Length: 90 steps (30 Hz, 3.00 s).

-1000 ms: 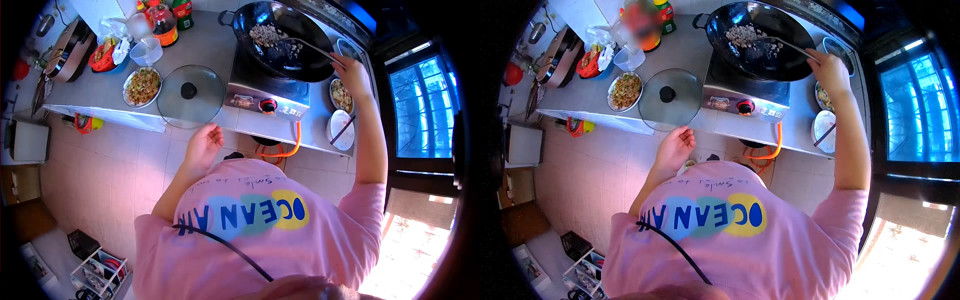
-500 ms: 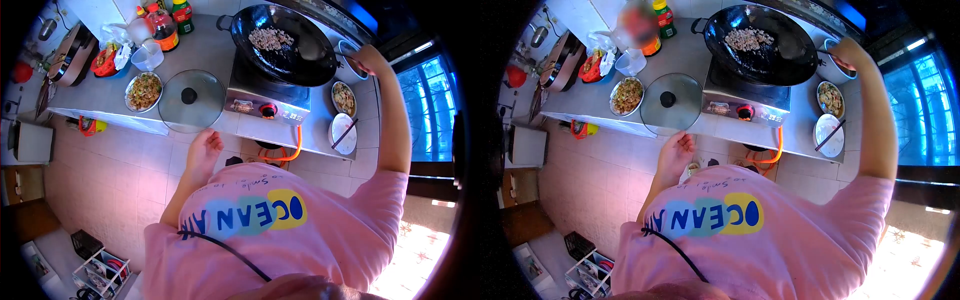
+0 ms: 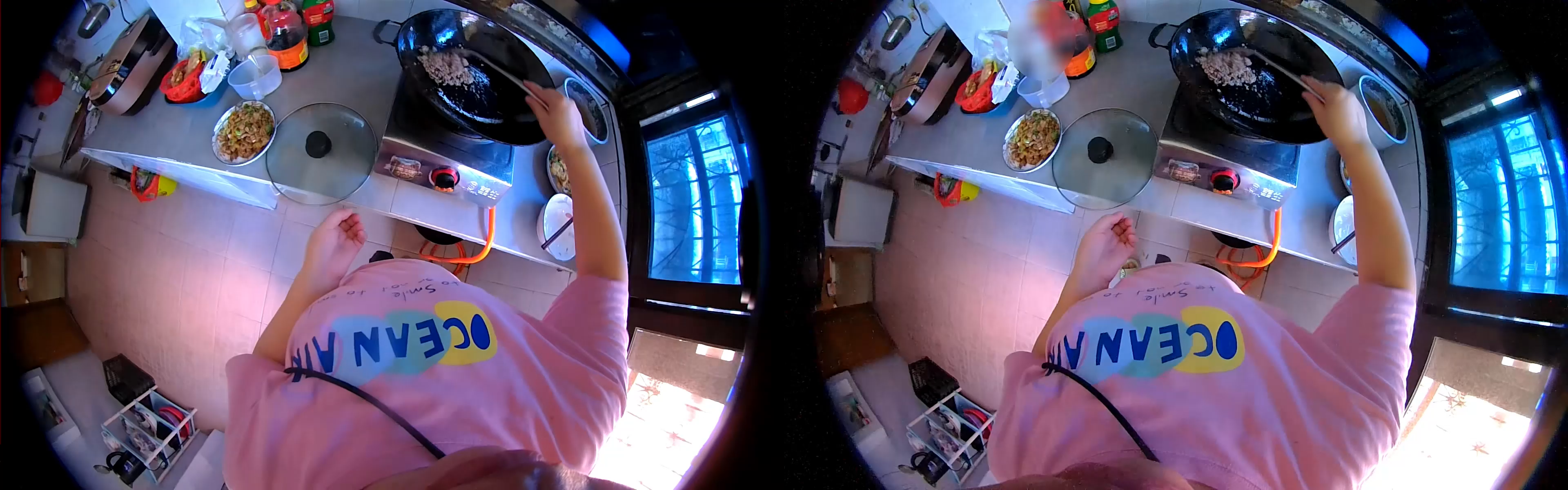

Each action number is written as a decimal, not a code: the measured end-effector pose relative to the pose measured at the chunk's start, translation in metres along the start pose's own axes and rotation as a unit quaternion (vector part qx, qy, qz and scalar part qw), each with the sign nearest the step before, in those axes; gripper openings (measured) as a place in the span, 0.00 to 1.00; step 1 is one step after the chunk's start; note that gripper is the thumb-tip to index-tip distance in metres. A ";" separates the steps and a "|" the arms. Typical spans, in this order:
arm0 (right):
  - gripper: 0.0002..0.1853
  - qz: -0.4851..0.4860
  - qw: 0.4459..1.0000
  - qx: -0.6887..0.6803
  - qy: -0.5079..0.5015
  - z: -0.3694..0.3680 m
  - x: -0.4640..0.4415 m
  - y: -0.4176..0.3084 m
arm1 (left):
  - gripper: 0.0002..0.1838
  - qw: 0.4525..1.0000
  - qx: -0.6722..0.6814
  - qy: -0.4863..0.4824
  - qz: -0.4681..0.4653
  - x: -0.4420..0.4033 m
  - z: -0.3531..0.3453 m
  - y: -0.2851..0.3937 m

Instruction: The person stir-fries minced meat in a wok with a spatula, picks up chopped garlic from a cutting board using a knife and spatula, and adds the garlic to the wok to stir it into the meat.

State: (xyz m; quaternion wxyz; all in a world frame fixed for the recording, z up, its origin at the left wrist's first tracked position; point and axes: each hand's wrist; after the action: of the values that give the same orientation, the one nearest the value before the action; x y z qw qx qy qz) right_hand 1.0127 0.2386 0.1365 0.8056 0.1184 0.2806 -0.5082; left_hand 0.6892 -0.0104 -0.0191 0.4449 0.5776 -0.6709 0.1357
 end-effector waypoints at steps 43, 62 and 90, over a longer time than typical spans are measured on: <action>0.12 -0.017 0.990 0.140 0.031 0.054 0.055 -0.028 | 0.14 0.970 -0.103 0.033 0.215 -0.107 -0.088 -0.096; 0.13 -0.067 0.989 0.095 0.092 0.018 0.020 0.020 | 0.13 0.981 -0.020 0.016 0.192 -0.119 -0.105 -0.120; 0.11 -0.058 0.987 0.145 0.031 0.081 0.044 0.013 | 0.15 0.976 -0.023 -0.030 0.215 -0.126 -0.097 -0.118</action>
State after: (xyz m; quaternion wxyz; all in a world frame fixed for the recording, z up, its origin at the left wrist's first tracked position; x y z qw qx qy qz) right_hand 1.0650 0.1733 0.1761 0.7400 0.2330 0.2353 -0.5855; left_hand 0.8299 0.1046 -0.0976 0.3985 0.4134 -0.7950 0.1955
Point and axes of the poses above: each hand's wrist, its own x-axis away from the middle knuckle, its own z-axis out of the back of the hand, y = z × x, and after that the axes turned 12 degrees about y, right-handed
